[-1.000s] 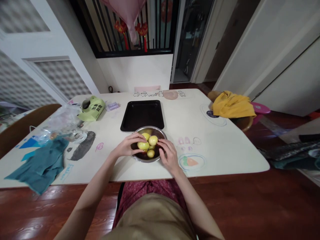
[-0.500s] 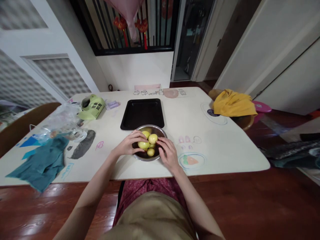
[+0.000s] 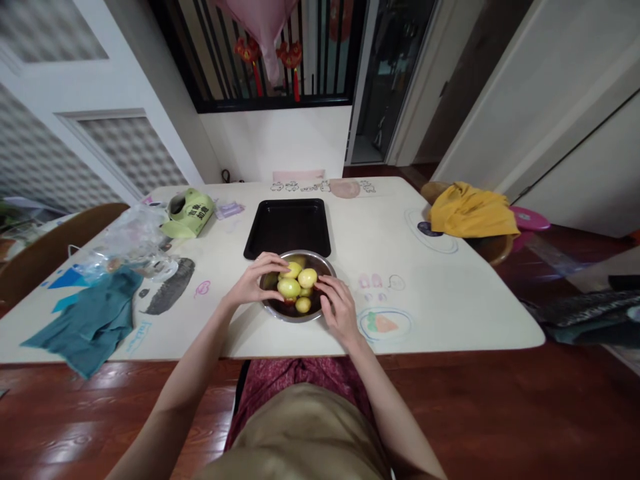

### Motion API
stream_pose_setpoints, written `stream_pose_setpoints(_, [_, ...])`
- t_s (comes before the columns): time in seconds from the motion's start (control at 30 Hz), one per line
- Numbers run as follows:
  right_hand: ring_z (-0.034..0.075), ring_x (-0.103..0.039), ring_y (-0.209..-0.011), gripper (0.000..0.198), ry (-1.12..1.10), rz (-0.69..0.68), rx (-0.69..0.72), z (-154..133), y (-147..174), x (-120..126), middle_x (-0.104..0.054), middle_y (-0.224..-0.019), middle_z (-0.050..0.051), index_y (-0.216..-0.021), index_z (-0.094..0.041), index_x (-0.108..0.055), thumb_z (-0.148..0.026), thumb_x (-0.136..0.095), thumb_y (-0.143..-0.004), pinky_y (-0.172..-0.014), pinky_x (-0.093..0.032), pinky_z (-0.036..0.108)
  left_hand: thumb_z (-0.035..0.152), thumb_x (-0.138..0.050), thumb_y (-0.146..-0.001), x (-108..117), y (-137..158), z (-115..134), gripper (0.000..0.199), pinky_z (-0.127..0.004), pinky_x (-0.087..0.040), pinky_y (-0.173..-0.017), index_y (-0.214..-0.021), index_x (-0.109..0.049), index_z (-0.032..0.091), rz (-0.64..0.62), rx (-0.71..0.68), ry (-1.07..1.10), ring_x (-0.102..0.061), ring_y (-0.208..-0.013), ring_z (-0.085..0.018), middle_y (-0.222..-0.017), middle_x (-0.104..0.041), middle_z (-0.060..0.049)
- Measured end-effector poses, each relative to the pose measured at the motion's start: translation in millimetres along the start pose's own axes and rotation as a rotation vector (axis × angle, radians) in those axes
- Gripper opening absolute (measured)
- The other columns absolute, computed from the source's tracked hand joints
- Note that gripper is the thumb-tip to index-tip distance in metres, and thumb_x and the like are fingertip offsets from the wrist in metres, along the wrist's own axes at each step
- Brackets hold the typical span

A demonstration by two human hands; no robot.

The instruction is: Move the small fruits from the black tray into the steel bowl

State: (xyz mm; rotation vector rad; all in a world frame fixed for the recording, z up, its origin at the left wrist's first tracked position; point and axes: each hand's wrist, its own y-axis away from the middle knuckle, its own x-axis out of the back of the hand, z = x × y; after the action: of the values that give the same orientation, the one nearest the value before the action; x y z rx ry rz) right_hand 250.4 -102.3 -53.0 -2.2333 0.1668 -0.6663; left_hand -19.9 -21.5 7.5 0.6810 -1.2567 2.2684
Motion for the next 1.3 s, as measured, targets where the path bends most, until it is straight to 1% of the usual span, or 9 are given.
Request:
stream_pose_setpoints(0.07, [0.029, -0.067, -0.122, 0.033, 0.000, 0.003, -0.002, -0.3, 0.1, 0.4, -0.072, -0.129, 0.012, -0.125, -0.025, -0.073, -0.030, -0.046, -0.108, -0.104, -0.056, 0.053, 0.051, -0.083, -0.087, 2.3, 0.0, -0.5, 0.046, -0.050, -0.052, -0.106, -0.122, -0.075, 0.023, 0.105, 0.045, -0.018, -0.066, -0.117, -0.029, -0.120, -0.074, -0.012])
stream_pose_setpoints(0.17, [0.029, -0.066, -0.122, 0.032, 0.003, 0.030, -0.006, -0.8, 0.5, 1.2, -0.072, -0.127, 0.012, -0.124, -0.025, -0.073, -0.028, -0.045, -0.108, -0.104, -0.056, 0.053, 0.044, -0.072, -0.098, 2.2, 1.8, -6.5, 0.029, -0.044, -0.056, -0.101, -0.118, -0.075, 0.023, 0.288, 0.198, -0.044, -0.067, -0.114, -0.025, -0.117, -0.074, -0.011])
stream_pose_setpoints(0.33, [0.028, -0.065, -0.118, 0.033, 0.014, 0.114, -0.036, -1.1, 1.3, 1.9, -0.072, -0.122, 0.011, -0.120, -0.025, -0.074, -0.025, -0.043, -0.109, -0.102, -0.055, 0.051, 0.047, -0.063, -0.102, -7.0, 9.2, -31.1, 0.030, -0.032, -0.062, -0.086, -0.109, -0.075, 0.020, 0.557, 0.476, 0.062, -0.070, -0.107, -0.021, -0.116, -0.073, -0.010])
stream_pose_setpoints(0.43, [0.028, -0.065, -0.117, 0.031, 0.033, 0.144, -0.081, 0.0, 1.6, 1.5, -0.072, -0.120, 0.011, -0.117, -0.024, -0.074, -0.025, -0.044, -0.108, -0.102, -0.055, 0.049, 0.049, -0.062, -0.101, -13.1, 13.2, -42.6, 0.033, -0.030, -0.062, -0.082, -0.104, -0.074, 0.018, 0.613, 0.615, 0.158, -0.071, -0.100, -0.020, -0.111, -0.075, -0.009])
stream_pose_setpoints(0.5, [0.028, -0.064, -0.117, 0.029, 0.049, 0.152, -0.121, 1.0, 1.8, 1.3, -0.071, -0.120, 0.012, -0.117, -0.022, -0.073, -0.027, -0.045, -0.108, -0.102, -0.054, 0.049, 0.049, -0.063, -0.099, -16.5, 14.3, -45.0, 0.033, -0.029, -0.061, -0.082, -0.102, -0.074, 0.018, 0.618, 0.660, 0.193, -0.072, -0.099, -0.020, -0.110, -0.076, -0.009])
stream_pose_setpoints(0.67, [0.027, -0.064, -0.118, 0.027, 0.064, 0.159, -0.195, 2.2, 2.2, 1.4, -0.070, -0.121, 0.012, -0.119, -0.021, -0.070, -0.030, -0.046, -0.108, -0.104, -0.053, 0.049, 0.046, -0.063, -0.099, -22.4, 12.9, -39.9, 0.030, -0.031, -0.059, -0.083, -0.098, -0.076, 0.020, 0.613, 0.658, 0.151, -0.071, -0.100, -0.021, -0.107, -0.076, -0.008])
stream_pose_setpoints(0.97, [0.027, -0.063, -0.114, 0.027, 0.074, 0.155, -0.256, 2.4, 0.8, 1.7, -0.068, -0.116, 0.012, -0.117, -0.019, -0.067, -0.032, -0.046, -0.107, -0.102, -0.052, 0.046, 0.038, -0.056, -0.104, -23.6, 11.1, -32.0, 0.028, -0.031, -0.057, -0.084, -0.100, -0.075, 0.020, 0.599, 0.611, 0.051, -0.071, -0.103, -0.021, -0.106, -0.075, -0.008])
stream_pose_setpoints(1.13, [0.027, -0.063, -0.113, 0.028, 0.087, 0.140, -0.307, 5.9, 2.5, 0.0, -0.068, -0.117, 0.012, -0.118, -0.020, -0.064, -0.036, -0.045, -0.107, -0.102, -0.052, 0.046, 0.034, -0.054, -0.107, -24.2, 8.0, -20.6, 0.027, -0.030, -0.055, -0.084, -0.098, -0.075, 0.020, 0.544, 0.516, -0.055, -0.069, -0.100, -0.019, -0.102, -0.073, -0.007])
stream_pose_setpoints(1.3, [0.027, -0.064, -0.113, 0.032, 0.078, 0.126, -0.403, 12.2, 6.5, -2.9, -0.069, -0.120, 0.013, -0.121, -0.019, -0.061, -0.043, -0.045, -0.106, -0.101, -0.052, 0.047, 0.030, -0.053, -0.108, -25.9, 6.1, -14.3, 0.025, -0.032, -0.054, -0.085, -0.099, -0.073, 0.020, 0.484, 0.413, -0.121, -0.067, -0.098, -0.019, -0.100, -0.072, -0.007])
